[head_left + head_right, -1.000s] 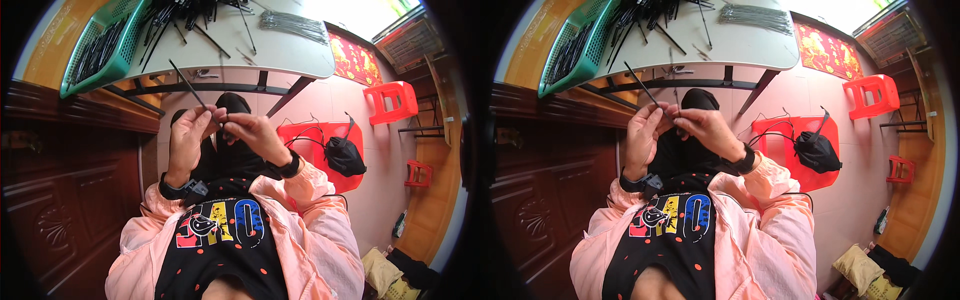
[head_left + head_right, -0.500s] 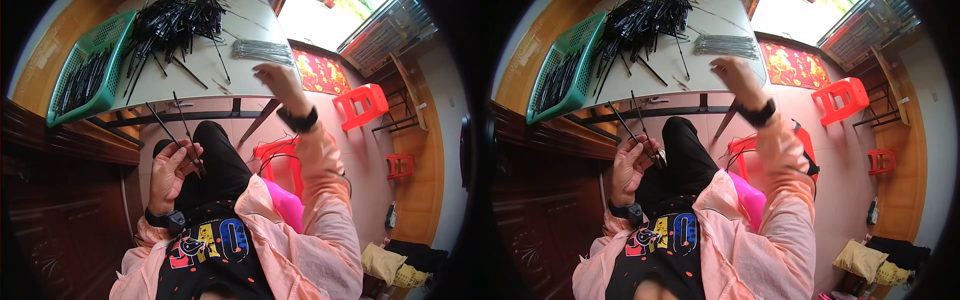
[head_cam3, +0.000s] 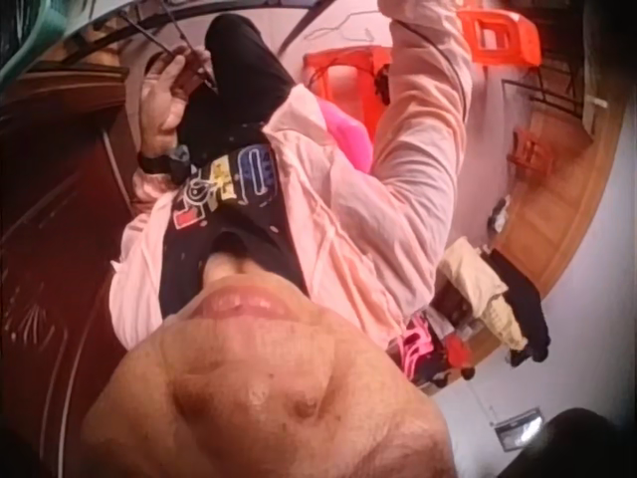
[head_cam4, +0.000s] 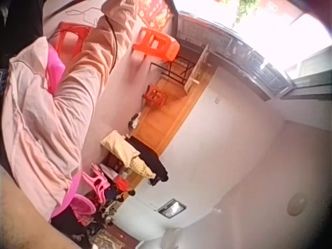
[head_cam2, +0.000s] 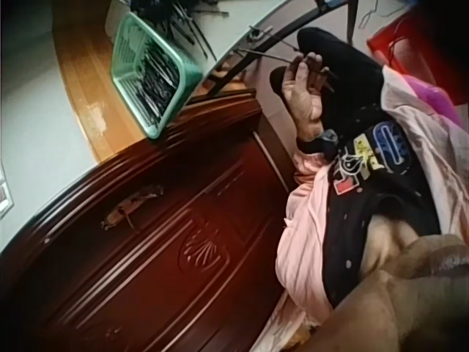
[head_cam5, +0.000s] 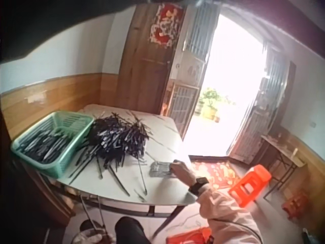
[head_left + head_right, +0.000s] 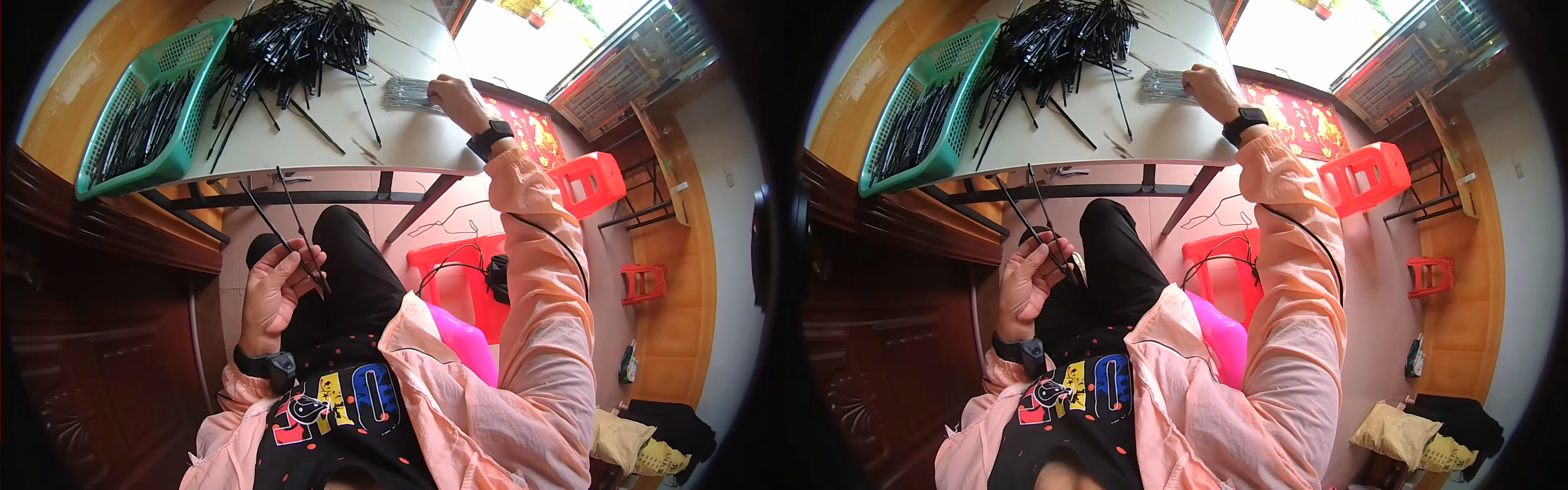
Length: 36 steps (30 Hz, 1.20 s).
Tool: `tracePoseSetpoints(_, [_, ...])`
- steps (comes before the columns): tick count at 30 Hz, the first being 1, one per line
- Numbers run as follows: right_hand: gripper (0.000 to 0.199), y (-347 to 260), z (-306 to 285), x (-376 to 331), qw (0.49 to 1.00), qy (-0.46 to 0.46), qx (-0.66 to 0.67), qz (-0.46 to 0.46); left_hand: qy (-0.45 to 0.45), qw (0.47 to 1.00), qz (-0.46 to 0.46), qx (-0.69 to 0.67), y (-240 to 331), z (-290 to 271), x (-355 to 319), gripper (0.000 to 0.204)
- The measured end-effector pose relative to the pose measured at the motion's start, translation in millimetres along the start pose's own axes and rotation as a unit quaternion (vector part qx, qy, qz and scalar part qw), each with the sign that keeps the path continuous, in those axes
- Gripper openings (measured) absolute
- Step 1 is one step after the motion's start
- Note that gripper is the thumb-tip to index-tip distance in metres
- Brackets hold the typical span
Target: The person is assembling bundles of black rods by securing them with ties at an assembly station.
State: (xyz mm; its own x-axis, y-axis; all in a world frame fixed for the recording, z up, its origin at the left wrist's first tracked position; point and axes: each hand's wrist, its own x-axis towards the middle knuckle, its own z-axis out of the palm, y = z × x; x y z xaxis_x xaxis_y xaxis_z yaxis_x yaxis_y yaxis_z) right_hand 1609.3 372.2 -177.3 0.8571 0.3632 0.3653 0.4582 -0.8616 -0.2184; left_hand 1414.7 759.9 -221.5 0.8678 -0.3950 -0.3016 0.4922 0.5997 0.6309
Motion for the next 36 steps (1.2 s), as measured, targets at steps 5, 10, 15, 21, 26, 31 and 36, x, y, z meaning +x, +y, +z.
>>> tracePoseSetpoints(5, [0.008, -1.1, 2.2, -1.4, 0.999, -0.004, -0.036, 0.001, 0.009, 1.0, -0.003, 0.004, -1.6, -0.3, 2.9, 0.019])
tracePoseSetpoints(10, [0.009, -12.3, -8.9, -0.3, 0.996, 0.08, -0.012, -0.039, 0.011, 1.0, -0.005, 0.004, -1.0, -0.2, 5.6, 0.019])
tracePoseSetpoints(15, [0.006, -18.2, -10.5, 3.5, 0.993, 0.103, 0.031, -0.051, 0.01, 1.0, -0.006, -0.002, -3.8, 1.4, 6.5, 0.019])
tracePoseSetpoints(21, [0.007, -27.1, -12.1, 2.6, 0.991, 0.073, 0.105, 0.051, 0.01, 1.0, -0.003, -0.001, -5.3, -0.7, 2.4, 0.019])
tracePoseSetpoints(26, [0.008, -42.1, -17.1, -2.1, 0.989, 0.132, 0.043, -0.044, 0.016, 1.0, -0.009, 0.004, -4.7, -1.5, 0.5, 0.02])
tracePoseSetpoints(31, [0.012, -131.7, -18.3, -27.0, 0.979, 0.122, 0.142, -0.075, 0.049, 0.999, -0.01, -0.011, 3.0, -3.6, 1.1, 0.021])
tracePoseSetpoints(36, [0.01, -201.2, 12.1, -100.2, 0.85, -0.108, 0.488, 0.165, 0.03, 0.999, -0.023, -0.007, 15.0, -2.2, 3.3, 0.022])
